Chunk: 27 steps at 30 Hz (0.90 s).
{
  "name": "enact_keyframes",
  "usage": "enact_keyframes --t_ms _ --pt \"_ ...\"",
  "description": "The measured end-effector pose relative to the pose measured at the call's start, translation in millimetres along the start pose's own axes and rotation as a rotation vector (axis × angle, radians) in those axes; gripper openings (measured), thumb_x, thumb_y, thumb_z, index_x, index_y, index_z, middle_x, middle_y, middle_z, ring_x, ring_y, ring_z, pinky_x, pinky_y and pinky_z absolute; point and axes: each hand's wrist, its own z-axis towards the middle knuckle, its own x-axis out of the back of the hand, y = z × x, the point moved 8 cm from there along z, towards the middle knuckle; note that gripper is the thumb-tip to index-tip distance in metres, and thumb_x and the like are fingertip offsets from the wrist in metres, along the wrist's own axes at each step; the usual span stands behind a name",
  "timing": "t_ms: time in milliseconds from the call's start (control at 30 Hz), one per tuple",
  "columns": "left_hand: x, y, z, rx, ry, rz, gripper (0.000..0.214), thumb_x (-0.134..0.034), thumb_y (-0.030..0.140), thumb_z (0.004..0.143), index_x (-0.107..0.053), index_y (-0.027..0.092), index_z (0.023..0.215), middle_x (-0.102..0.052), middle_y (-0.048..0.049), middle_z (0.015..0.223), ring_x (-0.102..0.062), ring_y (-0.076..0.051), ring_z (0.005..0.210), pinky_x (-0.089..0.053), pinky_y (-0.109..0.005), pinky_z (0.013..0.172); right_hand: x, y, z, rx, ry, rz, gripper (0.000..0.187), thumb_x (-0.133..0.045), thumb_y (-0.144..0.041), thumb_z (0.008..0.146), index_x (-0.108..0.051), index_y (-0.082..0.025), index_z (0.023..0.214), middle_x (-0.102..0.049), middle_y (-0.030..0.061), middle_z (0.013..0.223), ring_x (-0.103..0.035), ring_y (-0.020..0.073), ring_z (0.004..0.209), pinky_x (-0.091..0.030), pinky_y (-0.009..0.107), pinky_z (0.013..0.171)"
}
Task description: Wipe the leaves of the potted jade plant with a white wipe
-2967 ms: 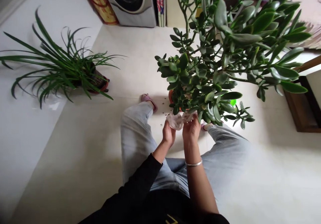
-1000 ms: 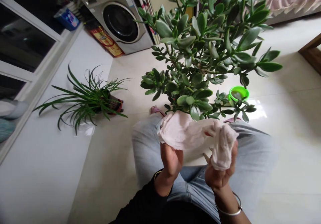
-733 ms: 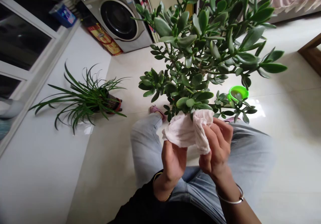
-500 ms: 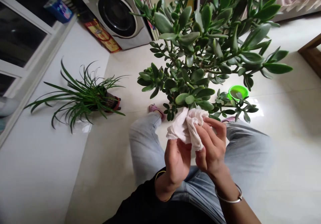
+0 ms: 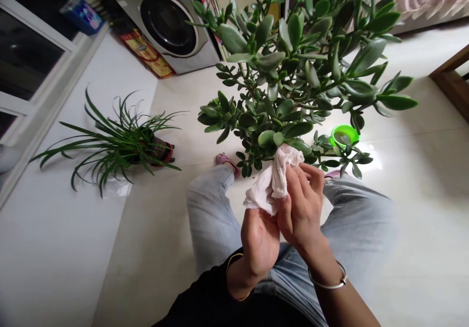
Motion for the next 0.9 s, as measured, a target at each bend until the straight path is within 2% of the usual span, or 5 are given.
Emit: enact_keyframes --t_ms 167,300,567,767,900 --pt "-11.2 0 -2 0.06 -0.09 -0.074 0.06 -0.086 0.068 0.064 -0.075 0.022 0.102 -0.072 -0.0123 0.133 -0.053 -0.038 0.145 -0.044 -0.047 0.123 4 -4 -13 0.033 0.033 0.104 0.049 -0.036 -0.033 0.106 -0.061 -0.019 0.146 -0.072 0.0138 0.12 -0.057 0.0342 0.119 -0.048 0.05 0.099" --pt "-8.8 -2 0 0.051 -0.089 -0.073 0.066 -0.084 0.069 0.067 -0.074 0.022 0.111 -0.07 -0.0142 0.136 -0.054 -0.04 0.144 -0.042 -0.051 0.124 5 -2 -22 0.045 0.058 0.121 0.047 -0.036 -0.033 0.106 -0.064 -0.02 0.141 -0.072 0.0133 0.114 -0.058 0.0355 0.12 -0.048 0.052 0.099" --pt "-17.1 6 0 0.003 -0.155 -0.038 0.064 -0.077 0.069 0.076 -0.072 0.022 0.121 -0.069 -0.0132 0.14 -0.05 -0.039 0.148 -0.044 -0.051 0.123 2 -3 -2 -0.027 0.034 0.048 0.046 -0.037 -0.031 0.106 -0.058 -0.02 0.146 -0.071 0.0124 0.116 -0.06 0.0293 0.109 -0.05 0.047 0.095" --pt "-19.8 13 -3 -0.011 -0.128 -0.125 0.062 -0.083 0.065 0.074 -0.074 0.022 0.117 -0.075 -0.0109 0.129 -0.06 -0.036 0.139 -0.045 -0.049 0.122 16 -4 -16 0.004 0.132 0.156 0.04 -0.038 -0.035 0.107 -0.074 -0.019 0.116 -0.075 0.0111 0.097 -0.066 0.0319 0.107 -0.054 0.051 0.09" --pt "-19.3 15 -3 -0.031 -0.153 -0.117 0.057 -0.079 0.065 0.077 -0.076 0.022 0.115 -0.076 -0.0122 0.131 -0.064 -0.035 0.135 -0.047 -0.049 0.121 23 10 -38 -0.146 0.234 0.252 0.049 -0.034 -0.044 0.107 -0.076 -0.019 0.102 -0.075 0.0118 0.093 -0.068 0.0333 0.102 -0.054 0.054 0.088"
